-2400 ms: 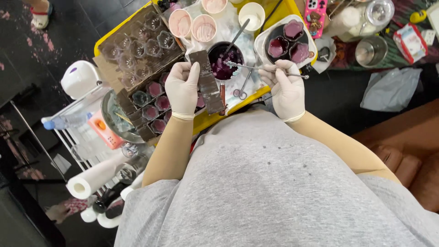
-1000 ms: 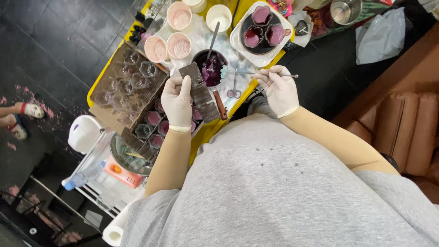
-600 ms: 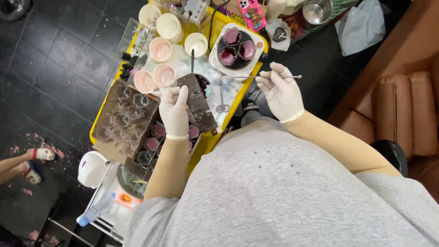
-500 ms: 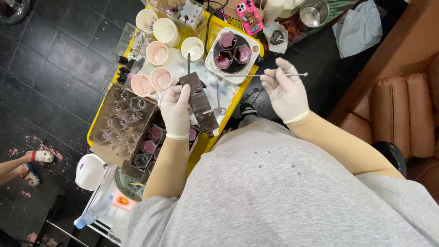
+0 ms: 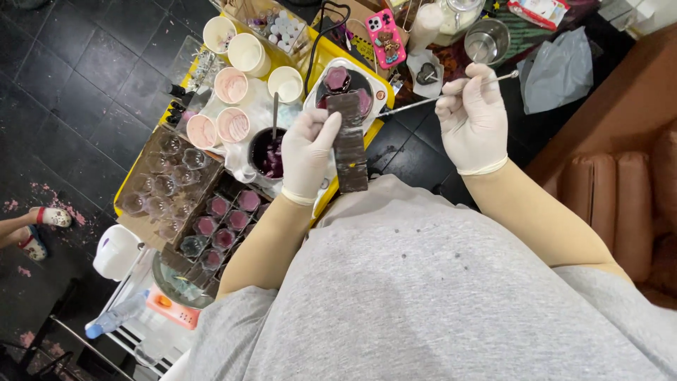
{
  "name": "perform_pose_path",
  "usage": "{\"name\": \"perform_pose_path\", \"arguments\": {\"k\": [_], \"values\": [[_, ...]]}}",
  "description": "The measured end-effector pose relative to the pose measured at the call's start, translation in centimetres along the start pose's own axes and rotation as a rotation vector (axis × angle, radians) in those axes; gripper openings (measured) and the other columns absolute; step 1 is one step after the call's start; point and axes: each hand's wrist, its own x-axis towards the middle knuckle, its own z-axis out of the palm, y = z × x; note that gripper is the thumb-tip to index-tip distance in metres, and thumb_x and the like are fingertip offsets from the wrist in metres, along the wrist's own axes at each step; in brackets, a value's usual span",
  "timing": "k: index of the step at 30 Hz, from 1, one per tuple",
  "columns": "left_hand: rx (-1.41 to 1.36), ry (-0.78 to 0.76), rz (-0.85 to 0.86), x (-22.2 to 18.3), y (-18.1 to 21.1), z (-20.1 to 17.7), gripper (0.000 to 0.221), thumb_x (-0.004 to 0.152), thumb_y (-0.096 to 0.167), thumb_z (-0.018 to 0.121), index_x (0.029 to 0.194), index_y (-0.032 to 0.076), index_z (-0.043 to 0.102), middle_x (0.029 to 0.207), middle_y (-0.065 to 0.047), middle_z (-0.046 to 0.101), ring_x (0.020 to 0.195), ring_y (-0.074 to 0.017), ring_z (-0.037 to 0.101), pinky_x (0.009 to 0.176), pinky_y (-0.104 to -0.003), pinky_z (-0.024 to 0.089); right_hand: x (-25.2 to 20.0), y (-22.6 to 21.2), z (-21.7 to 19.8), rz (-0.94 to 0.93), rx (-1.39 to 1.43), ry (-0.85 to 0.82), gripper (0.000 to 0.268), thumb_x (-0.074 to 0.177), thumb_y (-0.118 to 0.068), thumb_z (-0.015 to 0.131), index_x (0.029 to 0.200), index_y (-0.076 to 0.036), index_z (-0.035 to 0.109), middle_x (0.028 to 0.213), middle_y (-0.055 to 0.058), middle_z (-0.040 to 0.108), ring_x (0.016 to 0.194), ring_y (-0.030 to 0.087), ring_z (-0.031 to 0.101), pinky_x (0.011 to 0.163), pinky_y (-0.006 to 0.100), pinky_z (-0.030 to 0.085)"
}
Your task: Prepare and pour melted purple wax into small molds at a production workbench.
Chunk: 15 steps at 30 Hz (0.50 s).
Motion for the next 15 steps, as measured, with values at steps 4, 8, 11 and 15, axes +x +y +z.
{"name": "perform_pose_path", "arguments": {"k": [4, 8, 11, 15], "values": [[0.015, -0.053, -0.053, 0.8, 0.1, 2.9, 0.011, 0.102, 0.01, 0.068, 0.105, 0.001, 0.064, 0.097, -0.002, 0.07, 0.086, -0.0055, 0.064, 0.079, -0.021, 0.051, 1.6, -1.2, -0.7, -0.057, -0.032, -0.055, 0.018, 0.117, -0.021, 0.053, 0.132, -0.012, 0.057, 0.104, 0.01, 0.072, 0.089, 0.018, 0.072, 0.084, 0.03, 0.06], [-0.027, -0.086, -0.047, 1.4, -1.6, 4.7, 0.01, 0.103, 0.008, 0.068, 0.106, 0.001, 0.063, 0.1, -0.001, 0.069, 0.091, -0.0053, 0.063, 0.083, -0.021, 0.051, 2.3, -1.5, -1.9, -0.072, -0.013, -0.036, 0.018, 0.117, -0.022, 0.052, 0.13, -0.011, 0.056, 0.103, 0.011, 0.071, 0.088, 0.019, 0.071, 0.084, 0.03, 0.06], [-0.07, -0.086, -0.066, 1.5, -1.9, 5.3, 0.009, 0.102, 0.008, 0.068, 0.105, 0.001, 0.062, 0.1, -0.001, 0.069, 0.091, -0.0053, 0.064, 0.084, -0.022, 0.052, 2.5, -1.2, -2.7, -0.078, -0.022, -0.022, 0.016, 0.117, -0.023, 0.051, 0.127, -0.011, 0.056, 0.102, 0.01, 0.07, 0.086, 0.019, 0.07, 0.082, 0.03, 0.06], [-0.054, -0.052, -0.111, 1.2, -1.8, 5.3, 0.008, 0.101, 0.008, 0.067, 0.104, 0.002, 0.062, 0.097, -0.002, 0.071, 0.087, -0.0058, 0.064, 0.079, -0.022, 0.052, 2.2, -0.7, -3.1, -0.079, -0.038, -0.026, 0.014, 0.116, -0.023, 0.051, 0.123, -0.012, 0.056, 0.103, 0.01, 0.069, 0.083, 0.02, 0.069, 0.081, 0.03, 0.059]]}}
